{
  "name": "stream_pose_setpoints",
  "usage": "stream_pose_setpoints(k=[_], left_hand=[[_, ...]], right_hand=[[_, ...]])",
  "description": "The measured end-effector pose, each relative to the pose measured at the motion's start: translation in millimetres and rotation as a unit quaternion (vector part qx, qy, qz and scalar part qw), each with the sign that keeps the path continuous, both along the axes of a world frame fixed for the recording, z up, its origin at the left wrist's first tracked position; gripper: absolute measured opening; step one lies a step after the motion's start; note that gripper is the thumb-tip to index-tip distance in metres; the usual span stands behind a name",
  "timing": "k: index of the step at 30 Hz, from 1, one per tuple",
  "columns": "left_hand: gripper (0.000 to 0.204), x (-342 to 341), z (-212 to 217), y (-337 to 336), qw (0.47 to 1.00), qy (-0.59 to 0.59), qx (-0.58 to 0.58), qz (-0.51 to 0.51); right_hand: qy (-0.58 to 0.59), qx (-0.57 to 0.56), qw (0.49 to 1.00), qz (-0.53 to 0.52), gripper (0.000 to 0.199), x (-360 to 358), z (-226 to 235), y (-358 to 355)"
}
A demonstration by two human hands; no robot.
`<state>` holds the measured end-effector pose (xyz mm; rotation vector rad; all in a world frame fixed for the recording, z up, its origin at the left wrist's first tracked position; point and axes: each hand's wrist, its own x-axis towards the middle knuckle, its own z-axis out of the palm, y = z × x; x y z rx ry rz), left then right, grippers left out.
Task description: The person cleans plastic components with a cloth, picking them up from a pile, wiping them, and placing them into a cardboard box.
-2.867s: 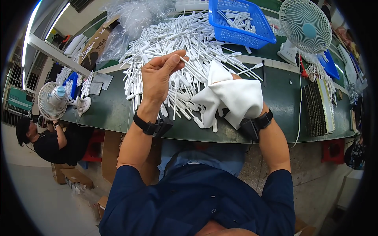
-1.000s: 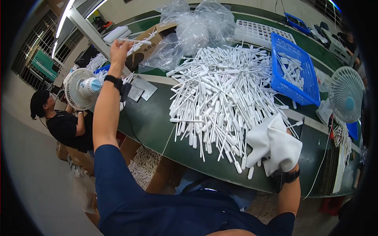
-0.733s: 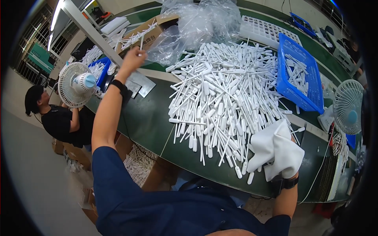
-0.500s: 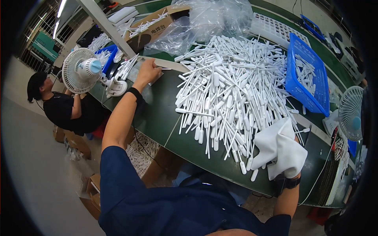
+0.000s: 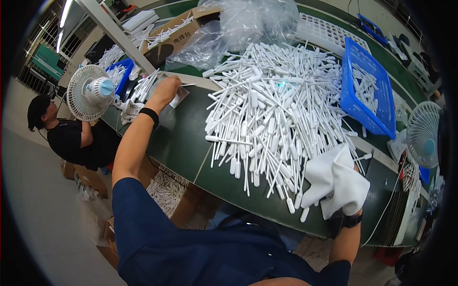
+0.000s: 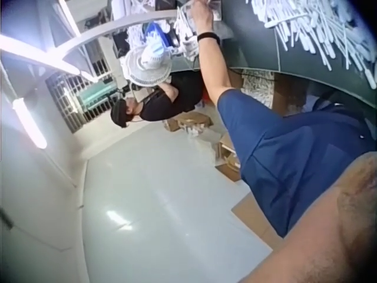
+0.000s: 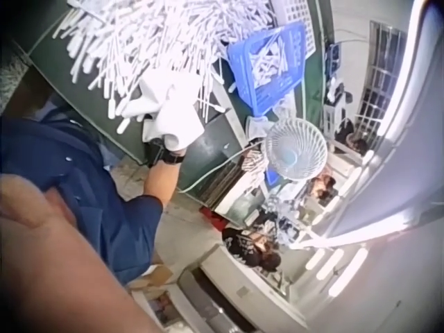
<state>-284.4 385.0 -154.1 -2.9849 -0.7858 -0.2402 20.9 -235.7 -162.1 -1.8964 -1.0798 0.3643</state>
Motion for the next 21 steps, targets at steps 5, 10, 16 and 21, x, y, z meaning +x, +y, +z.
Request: stream_pose_setpoints(k=[5, 10, 16, 21], left_hand=[[0.010, 1, 30, 37, 0.992, -0.117, 0.039, 0.007], [0.016, 11, 90, 123, 0.949, -0.236, 0.190, 0.086], [0.018, 36, 94, 83, 0.953, -0.264, -0.083, 0.119], [0.012, 36, 62, -80, 0.942, -0.190, -0.271, -0.063]], right_hand=[[-0.002, -0.034, 0.999, -0.041, 0.046, 7, -16, -11], [-0.003, -0.005, 0.999, -0.049, 0.048, 8, -28, -7], [-0.194, -0.089, 0.977, -0.029, 0.041, 27, -40, -22], [-0.303, -0.080, 0.949, -0.041, 0.037, 29, -27, -14]])
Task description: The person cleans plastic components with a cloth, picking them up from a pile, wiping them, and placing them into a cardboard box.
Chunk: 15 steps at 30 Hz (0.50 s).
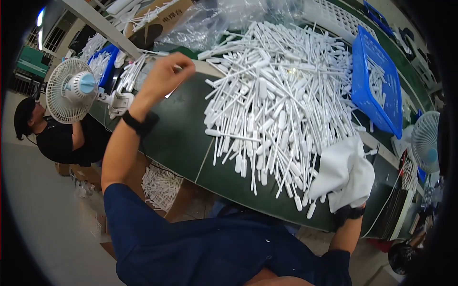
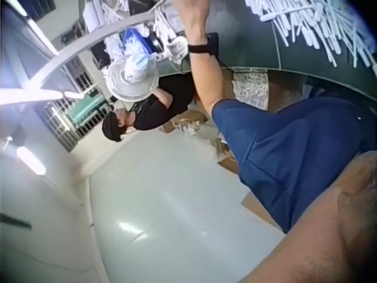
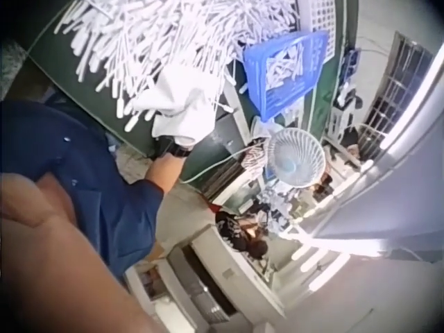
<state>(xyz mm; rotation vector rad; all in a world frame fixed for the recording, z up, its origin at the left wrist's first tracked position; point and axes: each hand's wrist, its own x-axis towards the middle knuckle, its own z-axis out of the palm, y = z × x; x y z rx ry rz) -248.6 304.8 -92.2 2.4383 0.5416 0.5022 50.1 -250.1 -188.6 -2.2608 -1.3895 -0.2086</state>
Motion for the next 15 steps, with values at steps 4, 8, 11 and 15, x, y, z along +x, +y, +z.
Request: stream_pose_setpoints(k=[4, 8, 11, 15], left_hand=[[0.013, -9, -12, -87, 0.998, -0.041, 0.052, -0.017], [0.013, 9, -15, -111, 0.970, -0.136, 0.199, 0.040], [0.013, 18, -26, -97, 0.967, -0.164, 0.182, 0.070], [0.012, 12, -66, -21, 0.976, -0.170, 0.052, 0.127]], right_hand=[[0.090, 0.015, 0.996, 0.011, 0.037, -26, 39, 44], [0.008, -0.063, 0.997, 0.041, 0.042, -40, 67, 49], [-0.057, -0.077, 0.995, 0.028, 0.044, -27, 45, 27], [0.217, 0.092, 0.972, 0.012, 0.044, -41, 46, 34]])
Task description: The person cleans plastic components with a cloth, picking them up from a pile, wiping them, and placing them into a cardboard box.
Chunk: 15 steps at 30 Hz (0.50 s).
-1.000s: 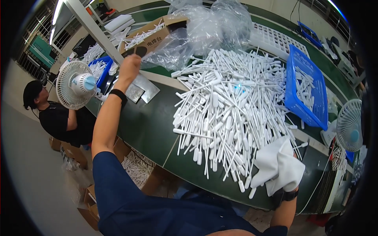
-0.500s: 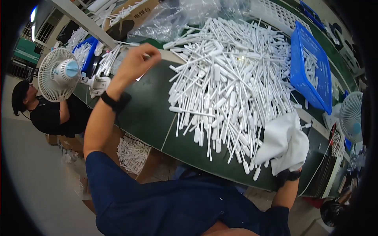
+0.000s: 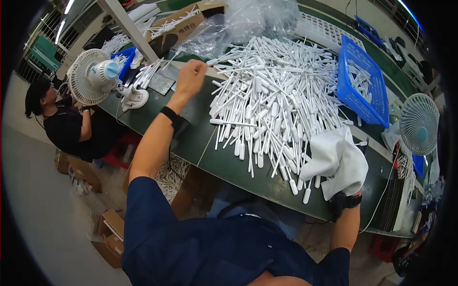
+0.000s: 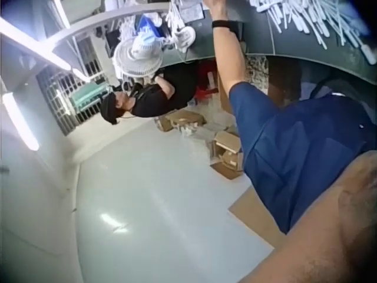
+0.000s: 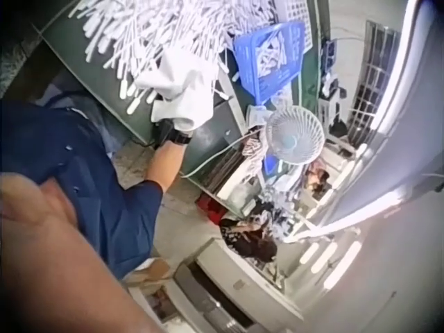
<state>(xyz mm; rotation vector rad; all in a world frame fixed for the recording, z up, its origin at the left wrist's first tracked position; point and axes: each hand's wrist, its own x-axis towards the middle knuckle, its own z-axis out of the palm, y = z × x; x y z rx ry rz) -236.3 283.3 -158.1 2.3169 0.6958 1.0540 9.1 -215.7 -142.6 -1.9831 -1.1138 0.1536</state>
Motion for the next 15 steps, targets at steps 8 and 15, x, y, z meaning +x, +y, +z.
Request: stream_pose_setpoints(k=[8, 15], left_hand=[[0.017, -40, -16, 163, 0.904, 0.332, 0.113, 0.245], [0.016, -58, -19, 183, 0.866, 0.374, 0.266, 0.197]], right_hand=[[-0.256, -0.041, 0.965, 0.042, 0.036, 14, -9, -7], [-0.259, -0.120, 0.958, 0.020, 0.033, 15, -9, -10]])
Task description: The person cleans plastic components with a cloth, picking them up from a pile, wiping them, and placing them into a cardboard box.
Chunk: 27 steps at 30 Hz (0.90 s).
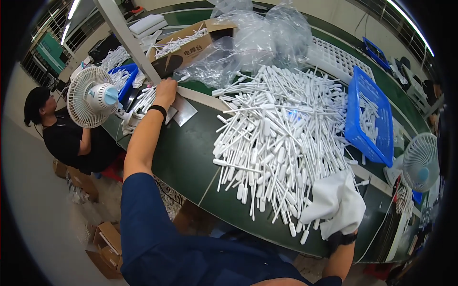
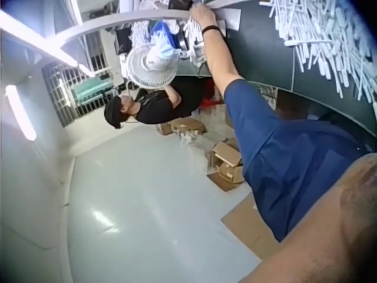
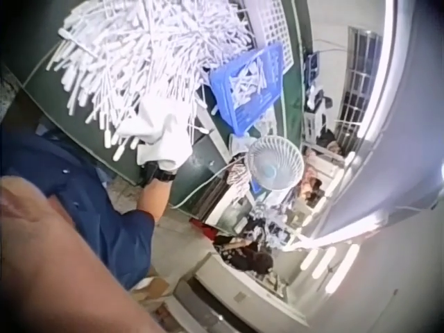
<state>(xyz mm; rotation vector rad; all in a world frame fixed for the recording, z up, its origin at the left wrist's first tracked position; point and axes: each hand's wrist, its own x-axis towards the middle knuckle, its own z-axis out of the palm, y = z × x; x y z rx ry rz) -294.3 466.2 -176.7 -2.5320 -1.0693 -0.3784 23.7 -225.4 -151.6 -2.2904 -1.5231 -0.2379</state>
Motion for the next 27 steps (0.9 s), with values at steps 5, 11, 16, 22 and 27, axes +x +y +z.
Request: stream_pose_setpoints(k=[5, 11, 16, 22, 27], left_hand=[[0.017, 15, 60, -12, 0.996, -0.092, 0.013, -0.006], [0.019, 23, 112, 76, 0.979, -0.191, 0.048, 0.061], [0.019, 21, 151, 75, 0.998, -0.033, 0.043, -0.031], [0.030, 44, 207, 20, 0.968, 0.215, -0.102, 0.083], [0.033, 31, 239, 20, 0.976, 0.177, -0.096, 0.076]], right_hand=[[0.003, -0.003, 1.000, -0.018, 0.031, 8, -19, -13], [0.123, 0.035, 0.986, -0.106, 0.028, 7, -30, -9], [0.080, 0.051, 0.991, -0.089, 0.025, 13, -34, -8], [0.110, 0.084, 0.986, -0.096, 0.025, 10, -36, -10], [0.138, 0.086, 0.981, -0.102, 0.024, 12, -41, -15]])
